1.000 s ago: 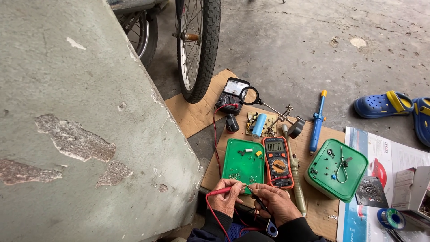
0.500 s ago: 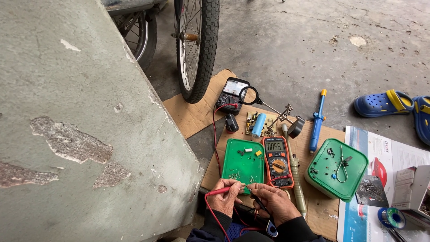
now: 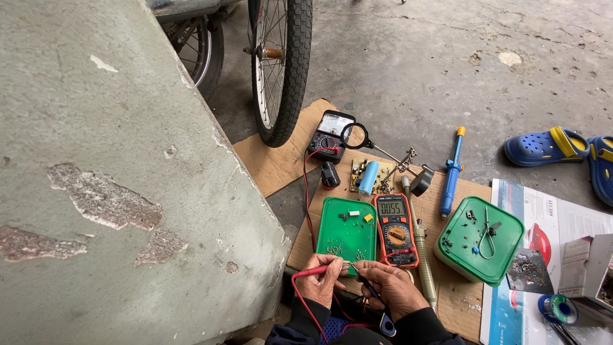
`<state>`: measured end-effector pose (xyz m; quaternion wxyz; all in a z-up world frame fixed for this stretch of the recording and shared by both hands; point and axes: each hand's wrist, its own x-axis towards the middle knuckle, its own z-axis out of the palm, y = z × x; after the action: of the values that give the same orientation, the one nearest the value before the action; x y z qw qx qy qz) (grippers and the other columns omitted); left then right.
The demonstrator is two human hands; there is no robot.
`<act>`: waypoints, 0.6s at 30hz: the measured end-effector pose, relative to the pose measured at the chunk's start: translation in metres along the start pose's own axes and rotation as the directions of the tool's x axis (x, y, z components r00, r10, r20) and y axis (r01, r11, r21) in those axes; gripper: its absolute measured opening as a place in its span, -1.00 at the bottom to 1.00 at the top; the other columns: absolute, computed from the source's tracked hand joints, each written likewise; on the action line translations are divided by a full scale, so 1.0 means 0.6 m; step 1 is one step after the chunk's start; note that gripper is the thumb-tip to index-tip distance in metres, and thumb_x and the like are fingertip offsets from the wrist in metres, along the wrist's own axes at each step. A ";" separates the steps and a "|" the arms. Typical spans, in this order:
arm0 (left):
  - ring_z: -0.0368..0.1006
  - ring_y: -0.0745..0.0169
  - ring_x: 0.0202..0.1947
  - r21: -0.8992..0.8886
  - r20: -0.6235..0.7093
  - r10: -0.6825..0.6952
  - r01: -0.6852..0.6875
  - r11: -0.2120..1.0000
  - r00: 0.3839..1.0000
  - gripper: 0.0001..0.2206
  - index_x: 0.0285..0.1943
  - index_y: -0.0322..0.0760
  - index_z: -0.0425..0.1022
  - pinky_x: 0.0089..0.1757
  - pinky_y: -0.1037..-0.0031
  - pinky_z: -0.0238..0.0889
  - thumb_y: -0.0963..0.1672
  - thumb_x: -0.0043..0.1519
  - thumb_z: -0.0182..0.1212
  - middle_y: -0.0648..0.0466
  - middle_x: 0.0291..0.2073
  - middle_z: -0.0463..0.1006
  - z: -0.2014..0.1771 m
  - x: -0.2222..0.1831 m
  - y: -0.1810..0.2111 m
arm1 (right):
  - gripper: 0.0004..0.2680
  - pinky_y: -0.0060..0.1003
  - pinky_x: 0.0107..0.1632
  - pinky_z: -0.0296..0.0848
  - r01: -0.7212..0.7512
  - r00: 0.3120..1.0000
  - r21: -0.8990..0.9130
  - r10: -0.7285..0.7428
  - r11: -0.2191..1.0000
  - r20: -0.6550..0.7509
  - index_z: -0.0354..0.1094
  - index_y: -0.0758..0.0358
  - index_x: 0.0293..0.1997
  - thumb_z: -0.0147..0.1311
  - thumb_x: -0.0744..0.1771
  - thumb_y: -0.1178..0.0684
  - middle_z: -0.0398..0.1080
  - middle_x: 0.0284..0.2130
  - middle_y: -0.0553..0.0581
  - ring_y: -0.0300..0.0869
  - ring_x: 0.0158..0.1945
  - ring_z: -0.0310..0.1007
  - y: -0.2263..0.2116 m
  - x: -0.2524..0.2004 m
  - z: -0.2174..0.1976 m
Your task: Testing various electronic components using a digital multimeter on a makeshift workbench at ground level.
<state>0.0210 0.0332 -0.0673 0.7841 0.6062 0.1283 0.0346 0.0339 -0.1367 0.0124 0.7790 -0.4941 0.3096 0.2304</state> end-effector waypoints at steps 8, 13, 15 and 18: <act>0.85 0.09 -0.26 0.006 0.007 0.015 -0.015 1.000 1.000 -0.72 -0.08 -0.41 0.63 -0.53 0.42 0.68 -0.05 0.28 0.42 -0.18 -0.28 0.83 -0.001 -0.001 0.002 | -0.81 -0.39 -0.72 -0.08 -0.009 1.000 -0.005 0.009 1.000 0.001 0.64 0.59 0.05 0.19 0.37 0.32 0.37 -0.44 0.27 -0.09 -0.57 0.23 -0.002 -0.002 0.004; 0.85 0.10 -0.30 0.011 -0.003 0.038 -0.038 0.999 0.999 -0.73 -0.10 -0.42 0.63 -0.54 0.43 0.68 -0.06 0.28 0.42 -0.19 -0.30 0.84 0.002 -0.004 0.015 | -0.82 -0.35 -0.70 -0.08 -0.008 0.999 0.000 0.008 1.000 0.033 0.64 0.57 0.05 0.22 0.36 0.31 0.38 -0.44 0.26 -0.09 -0.58 0.22 0.006 0.009 -0.003; 0.84 0.10 -0.31 0.002 -0.004 0.046 -0.046 0.999 0.999 -0.73 -0.12 -0.42 0.62 -0.54 0.44 0.67 -0.06 0.28 0.43 -0.20 -0.29 0.85 0.001 -0.003 0.014 | -0.82 -0.34 -0.70 -0.08 0.002 0.999 0.012 -0.003 1.000 0.051 0.63 0.57 0.05 0.21 0.37 0.31 0.40 -0.45 0.26 -0.11 -0.59 0.20 0.011 0.014 -0.006; 0.85 0.09 -0.26 0.004 0.001 0.030 -0.030 1.000 1.000 -0.72 -0.09 -0.42 0.63 -0.53 0.44 0.67 -0.06 0.28 0.44 -0.17 -0.29 0.81 -0.002 -0.003 0.012 | -0.79 -0.36 -0.71 -0.07 -0.004 0.998 0.026 0.003 1.000 0.057 0.63 0.59 0.09 0.19 0.36 0.31 0.37 -0.45 0.27 -0.09 -0.57 0.22 0.011 0.015 -0.004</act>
<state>0.0197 0.0360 -0.0603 0.7823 0.6097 0.1187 0.0457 0.0352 -0.1357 0.0013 0.7936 -0.4765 0.2912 0.2416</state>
